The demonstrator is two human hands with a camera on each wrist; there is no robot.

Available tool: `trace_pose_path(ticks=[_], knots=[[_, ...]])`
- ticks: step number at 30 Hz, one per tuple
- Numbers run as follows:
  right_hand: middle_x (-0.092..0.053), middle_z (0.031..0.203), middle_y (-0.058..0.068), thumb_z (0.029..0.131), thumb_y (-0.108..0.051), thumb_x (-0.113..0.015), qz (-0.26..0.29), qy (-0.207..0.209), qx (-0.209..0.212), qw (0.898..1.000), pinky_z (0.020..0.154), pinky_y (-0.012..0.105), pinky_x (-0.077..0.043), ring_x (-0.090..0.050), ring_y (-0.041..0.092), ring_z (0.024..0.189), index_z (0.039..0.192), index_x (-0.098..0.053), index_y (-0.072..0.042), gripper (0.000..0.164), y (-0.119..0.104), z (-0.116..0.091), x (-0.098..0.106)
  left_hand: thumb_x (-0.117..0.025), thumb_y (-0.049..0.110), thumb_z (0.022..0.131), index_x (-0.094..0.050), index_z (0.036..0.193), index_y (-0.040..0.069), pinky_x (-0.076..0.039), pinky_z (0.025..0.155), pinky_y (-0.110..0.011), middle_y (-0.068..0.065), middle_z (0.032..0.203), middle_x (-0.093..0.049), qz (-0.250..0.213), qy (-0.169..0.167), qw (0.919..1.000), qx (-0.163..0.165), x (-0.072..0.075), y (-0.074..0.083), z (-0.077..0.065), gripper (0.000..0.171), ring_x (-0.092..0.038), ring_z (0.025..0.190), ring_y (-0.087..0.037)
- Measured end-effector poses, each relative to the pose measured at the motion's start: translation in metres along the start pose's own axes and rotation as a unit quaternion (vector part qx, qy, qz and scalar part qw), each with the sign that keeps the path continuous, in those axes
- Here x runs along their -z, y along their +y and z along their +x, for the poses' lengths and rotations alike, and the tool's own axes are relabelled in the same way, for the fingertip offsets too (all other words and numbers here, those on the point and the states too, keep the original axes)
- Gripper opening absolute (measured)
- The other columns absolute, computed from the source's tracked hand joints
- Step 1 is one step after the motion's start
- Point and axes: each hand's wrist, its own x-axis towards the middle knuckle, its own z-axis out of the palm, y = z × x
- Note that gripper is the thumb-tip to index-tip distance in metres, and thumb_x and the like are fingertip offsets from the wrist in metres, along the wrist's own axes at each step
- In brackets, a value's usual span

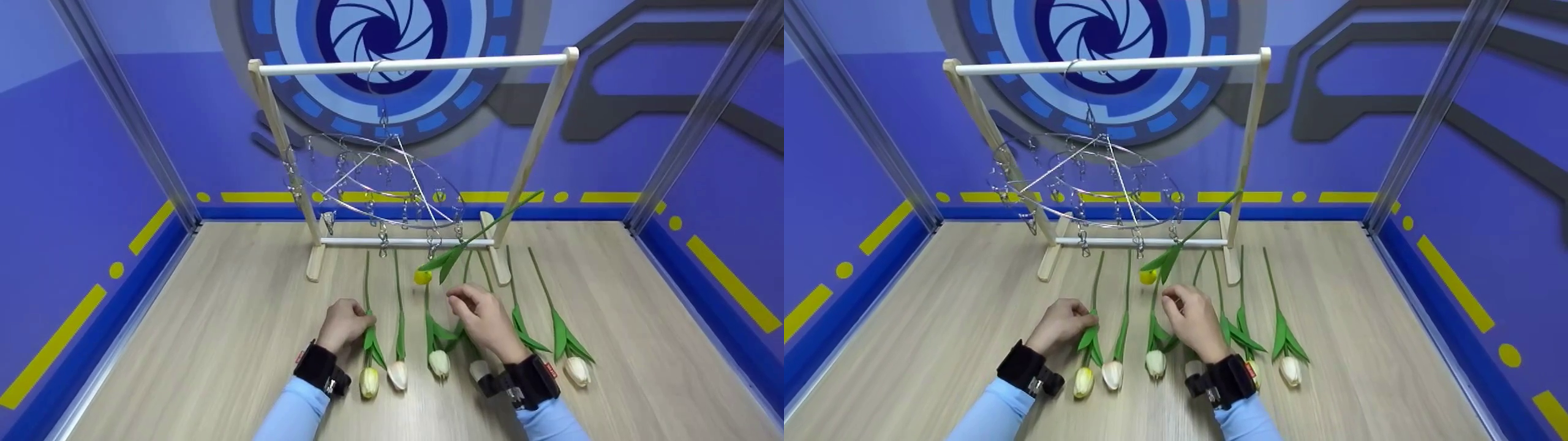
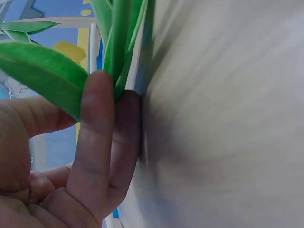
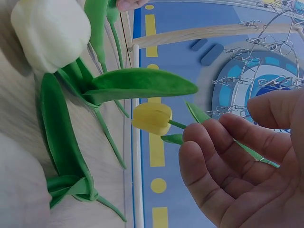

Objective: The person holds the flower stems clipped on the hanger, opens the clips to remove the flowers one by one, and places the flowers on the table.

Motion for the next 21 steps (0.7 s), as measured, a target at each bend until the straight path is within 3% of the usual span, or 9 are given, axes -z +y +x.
trace_pose_path(ticks=[5,12,21], knots=[[-0.069,0.091,0.002,0.101,-0.002,-0.063,0.001,0.0,-0.004,1.0,0.071,0.027,-0.054,-0.064,0.013,0.08,0.106,-0.074,-0.005,0.013,-0.0005,-0.0006,-0.0002,-0.075,0.015,0.088,-0.059,0.072,0.007,-0.043,0.052,-0.024,-0.002,0.069,-0.057,0.015,0.001,0.9998,-0.015,0.0006,0.0006,-0.0032,0.024,-0.055,0.057,-0.014],[-0.07,0.091,0.003,0.101,-0.003,-0.063,-0.003,-0.001,0.0,1.0,0.071,0.027,-0.054,-0.064,0.013,0.079,0.107,-0.074,-0.004,0.013,0.0001,-0.0003,-0.0001,-0.073,0.014,0.089,-0.056,0.071,0.008,-0.053,0.045,-0.028,-0.007,0.066,-0.063,-0.011,-0.009,0.9999,0.003,0.0016,0.001,-0.0038,0.025,-0.067,0.048,-0.019],[-0.071,0.092,0.008,0.103,-0.005,-0.061,-0.004,-0.006,-0.006,1.0,0.07,0.026,-0.053,-0.064,0.012,0.079,0.109,-0.074,-0.004,0.014,-0.0014,-0.0013,0.0025,-0.075,0.018,0.091,-0.058,0.072,0.008,-0.044,0.051,-0.025,-0.003,0.068,-0.058,0.037,0.017,0.9989,-0.024,0.0069,0.0052,-0.0091,0.027,-0.056,0.054,-0.015]])
